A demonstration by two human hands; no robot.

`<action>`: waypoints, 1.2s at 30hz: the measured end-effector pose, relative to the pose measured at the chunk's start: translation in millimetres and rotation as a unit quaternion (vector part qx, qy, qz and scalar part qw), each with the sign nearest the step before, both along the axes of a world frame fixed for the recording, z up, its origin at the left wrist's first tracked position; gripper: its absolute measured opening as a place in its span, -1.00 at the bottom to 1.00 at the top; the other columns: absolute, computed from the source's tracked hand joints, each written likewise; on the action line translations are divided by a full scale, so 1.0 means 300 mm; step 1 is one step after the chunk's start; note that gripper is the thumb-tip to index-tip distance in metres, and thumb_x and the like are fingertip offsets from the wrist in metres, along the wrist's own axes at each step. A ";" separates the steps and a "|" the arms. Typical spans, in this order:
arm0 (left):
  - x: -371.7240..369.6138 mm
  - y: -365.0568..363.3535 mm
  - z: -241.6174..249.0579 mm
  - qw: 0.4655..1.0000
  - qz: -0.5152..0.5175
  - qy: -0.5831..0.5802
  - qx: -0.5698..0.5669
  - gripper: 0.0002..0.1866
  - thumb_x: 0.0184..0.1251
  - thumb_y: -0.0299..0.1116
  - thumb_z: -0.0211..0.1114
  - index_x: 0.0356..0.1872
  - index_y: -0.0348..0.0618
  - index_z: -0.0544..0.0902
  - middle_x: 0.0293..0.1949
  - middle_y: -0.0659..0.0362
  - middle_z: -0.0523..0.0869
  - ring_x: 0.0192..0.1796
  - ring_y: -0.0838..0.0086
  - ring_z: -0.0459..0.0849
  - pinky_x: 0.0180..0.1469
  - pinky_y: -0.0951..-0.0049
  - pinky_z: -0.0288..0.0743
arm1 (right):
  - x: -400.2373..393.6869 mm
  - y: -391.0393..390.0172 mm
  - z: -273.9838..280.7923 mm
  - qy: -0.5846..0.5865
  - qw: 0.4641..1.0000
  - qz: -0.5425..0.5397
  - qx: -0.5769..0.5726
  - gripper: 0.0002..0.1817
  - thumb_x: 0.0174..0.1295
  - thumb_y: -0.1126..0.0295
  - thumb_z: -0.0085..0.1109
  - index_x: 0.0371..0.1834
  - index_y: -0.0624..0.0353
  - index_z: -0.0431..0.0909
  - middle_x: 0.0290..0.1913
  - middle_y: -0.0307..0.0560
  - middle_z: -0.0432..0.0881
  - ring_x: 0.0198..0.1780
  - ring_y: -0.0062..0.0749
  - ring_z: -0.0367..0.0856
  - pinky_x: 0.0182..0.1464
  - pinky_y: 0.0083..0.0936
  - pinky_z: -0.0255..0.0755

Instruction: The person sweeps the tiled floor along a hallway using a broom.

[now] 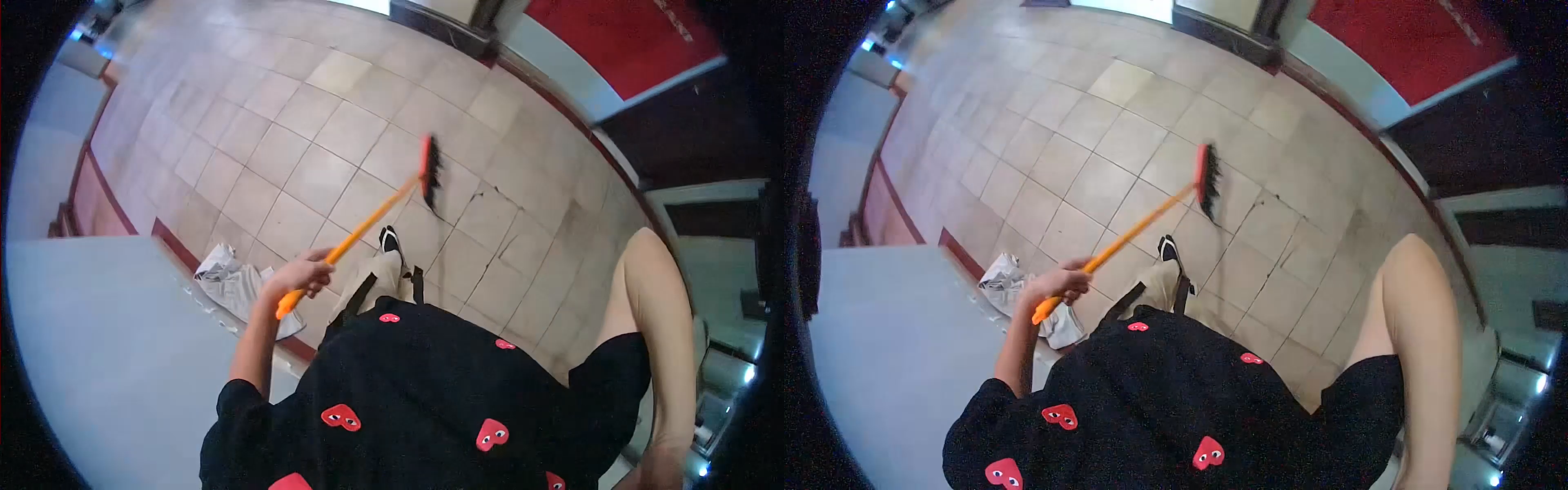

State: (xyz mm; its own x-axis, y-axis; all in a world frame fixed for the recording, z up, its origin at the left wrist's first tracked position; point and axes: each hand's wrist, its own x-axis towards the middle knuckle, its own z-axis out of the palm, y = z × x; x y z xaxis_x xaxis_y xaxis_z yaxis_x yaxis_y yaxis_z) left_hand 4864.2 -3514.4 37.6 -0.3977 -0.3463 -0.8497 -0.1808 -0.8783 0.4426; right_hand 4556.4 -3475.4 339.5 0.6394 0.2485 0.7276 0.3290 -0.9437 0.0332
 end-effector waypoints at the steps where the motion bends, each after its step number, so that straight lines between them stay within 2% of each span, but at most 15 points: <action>1: -0.033 0.006 -0.036 0.998 -0.055 0.019 -0.019 -0.59 0.03 -0.44 -0.04 -0.02 -0.09 0.21 -0.73 0.31 0.30 -0.80 0.70 0.22 -0.78 0.70 0.14 | 0.007 0.017 -0.005 0.012 0.999 0.012 0.040 -0.92 -0.32 0.71 -0.04 -0.72 0.32 0.33 -0.75 -0.16 0.44 -0.73 -0.63 0.40 -0.76 -0.83 0.15; 4: -0.171 0.009 -0.178 0.978 -0.164 0.128 -0.028 -0.55 0.02 -0.44 -0.04 0.02 -0.22 0.18 -0.71 0.28 0.35 -0.79 0.69 0.26 -0.78 0.70 0.16 | 0.007 0.099 -0.010 0.035 0.996 -0.015 0.085 -0.94 -0.26 0.69 -0.06 -0.69 0.33 0.33 -0.72 -0.09 0.44 -0.67 -0.49 0.46 -0.75 -0.72 0.17; 7: -0.358 0.020 -0.308 0.973 -0.207 0.105 -0.011 -0.54 0.00 -0.44 -0.01 0.00 -0.30 0.18 -0.70 0.24 0.38 -0.79 0.68 0.27 -0.78 0.70 0.19 | -0.010 0.150 0.004 0.134 0.974 0.039 0.178 -0.94 -0.15 0.61 -0.10 -0.69 0.30 0.35 -0.63 0.02 0.45 -0.60 -0.31 0.45 -0.72 -0.62 0.11; 10: -0.462 -0.003 -0.429 0.953 -0.264 0.149 -0.019 -0.57 0.01 -0.45 -0.02 -0.02 -0.27 0.21 -0.71 0.27 0.35 -0.80 0.68 0.25 -0.79 0.70 0.16 | -0.016 0.143 -0.017 0.153 0.958 0.020 0.242 -0.90 -0.11 0.50 -0.09 -0.69 0.24 0.36 -0.61 0.04 0.46 -0.62 -0.36 0.42 -0.71 -0.65 0.10; 12: -0.472 -0.020 -0.489 0.973 -0.222 0.067 -0.018 -0.63 0.02 -0.45 -0.03 -0.08 -0.29 0.26 -0.70 0.26 0.37 -0.80 0.66 0.27 -0.78 0.69 0.19 | 0.007 0.126 -0.048 0.152 0.947 -0.013 0.284 -0.86 -0.09 0.44 -0.10 -0.70 0.21 0.38 -0.61 0.05 0.45 -0.64 -0.37 0.39 -0.70 -0.65 0.09; 14: -0.345 -0.093 -0.507 0.954 -0.291 0.063 -0.045 -0.62 0.01 -0.47 -0.03 -0.06 -0.29 0.26 -0.67 0.22 0.41 -0.78 0.65 0.31 -0.75 0.67 0.23 | 0.064 0.069 -0.062 0.136 0.955 -0.020 0.263 -0.83 -0.06 0.41 -0.13 -0.70 0.20 0.39 -0.61 0.05 0.45 -0.62 -0.36 0.39 -0.69 -0.64 0.11; 20: 0.257 -0.382 -0.464 0.987 -0.136 -0.075 -0.044 -0.54 -0.02 -0.43 0.02 -0.01 -0.27 0.21 -0.63 0.16 0.45 -0.77 0.60 0.32 -0.77 0.64 0.22 | 0.195 -0.161 -0.105 0.187 0.922 0.169 0.294 -0.80 -0.03 0.31 -0.13 -0.66 0.16 0.41 -0.60 -0.05 0.44 -0.64 -0.48 0.34 -0.68 -0.66 0.11; 22: 0.400 -0.448 -0.399 0.989 -0.053 -0.130 -0.048 -0.61 -0.03 -0.43 0.02 -0.10 -0.29 0.27 -0.66 0.17 0.43 -0.77 0.61 0.32 -0.78 0.65 0.20 | 0.232 -0.213 -0.134 0.201 0.904 0.208 0.314 -0.79 -0.03 0.28 -0.12 -0.65 0.14 0.42 -0.60 -0.07 0.43 -0.64 -0.49 0.33 -0.68 -0.66 0.11; 25: 0.589 -0.564 -0.534 0.991 -0.004 -0.113 -0.067 -0.86 -0.03 -0.45 -0.02 -0.41 -0.24 0.29 -0.75 0.22 0.34 -0.78 0.58 0.32 -0.78 0.59 0.21 | 0.267 -0.303 -0.202 0.130 0.903 0.177 0.370 -0.82 -0.03 0.24 -0.13 -0.61 0.03 0.44 -0.58 -0.02 0.43 -0.64 -0.44 0.35 -0.67 -0.63 0.12; 26: 0.596 -0.580 -0.571 0.991 -0.005 -0.114 -0.065 -0.86 -0.03 -0.45 -0.02 -0.41 -0.24 0.29 -0.75 0.22 0.34 -0.78 0.58 0.32 -0.78 0.59 0.21 | 0.274 -0.331 -0.252 0.099 0.903 0.172 0.381 -0.83 -0.01 0.25 -0.10 -0.49 0.07 0.44 -0.50 -0.12 0.45 -0.59 -0.53 0.37 -0.65 -0.71 0.17; 27: 0.594 -0.595 -0.633 0.957 -0.030 -0.237 -0.167 -0.85 -0.08 -0.47 -0.04 -0.44 -0.29 0.33 -0.75 0.17 0.37 -0.77 0.52 0.36 -0.77 0.53 0.25 | 0.283 -0.368 -0.305 0.067 0.901 0.168 0.394 -0.80 0.02 0.25 -0.07 -0.37 0.10 0.44 -0.43 -0.23 0.46 -0.54 -0.63 0.40 -0.63 -0.78 0.23; 28: 0.593 -0.607 -0.671 0.896 -0.055 -0.352 -0.266 -0.84 -0.13 -0.50 -0.05 -0.47 -0.35 0.37 -0.76 0.13 0.40 -0.76 0.47 0.40 -0.75 0.47 0.28 | 0.307 -0.394 -0.357 0.095 0.894 0.134 0.416 -0.81 -0.01 0.24 -0.03 -0.46 0.11 0.44 -0.48 -0.25 0.47 -0.58 -0.63 0.41 -0.64 -0.78 0.23; 31: 0.536 -0.662 -0.570 0.901 -0.039 -0.342 -0.264 -0.71 -0.14 -0.50 -0.07 -0.30 -0.40 0.30 -0.74 0.10 0.42 -0.74 0.44 0.42 -0.73 0.46 0.29 | 0.393 -0.486 -0.533 0.010 0.754 -0.012 0.656 -0.84 -0.13 0.38 0.13 -0.72 0.18 0.40 -0.67 -0.25 0.48 -0.66 -0.62 0.44 -0.65 -0.72 0.27; 35: 0.523 -0.619 -0.269 0.946 -0.035 -0.194 -0.258 -0.48 -0.05 -0.47 -0.03 0.04 -0.26 0.13 -0.77 0.22 0.34 -0.76 0.56 0.36 -0.77 0.54 0.24 | 0.496 -0.504 -0.853 0.077 0.565 -0.356 0.741 -0.95 -0.09 0.51 0.03 -0.62 0.23 0.44 -0.65 -0.21 0.50 -0.59 -0.56 0.47 -0.55 -0.72 0.31; 36: 0.509 -0.601 -0.221 0.947 -0.063 -0.205 -0.240 -0.47 -0.03 -0.45 0.00 0.06 -0.17 0.13 -0.73 0.25 0.31 -0.77 0.60 0.32 -0.78 0.58 0.20 | 0.504 -0.487 -0.949 0.072 0.563 -0.357 0.742 -0.95 -0.09 0.51 0.03 -0.62 0.23 0.44 -0.65 -0.21 0.50 -0.59 -0.56 0.47 -0.55 -0.72 0.31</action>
State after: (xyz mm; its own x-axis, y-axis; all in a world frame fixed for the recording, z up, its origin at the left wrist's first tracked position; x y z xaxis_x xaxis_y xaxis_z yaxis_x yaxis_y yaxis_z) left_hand 5017.0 -3694.8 -28.7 -0.1322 -0.7038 -0.6979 -0.5135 -0.5536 0.6556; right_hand 4707.5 -3621.4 54.7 0.2707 -0.9223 -0.2759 -0.2538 0.2081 -0.9446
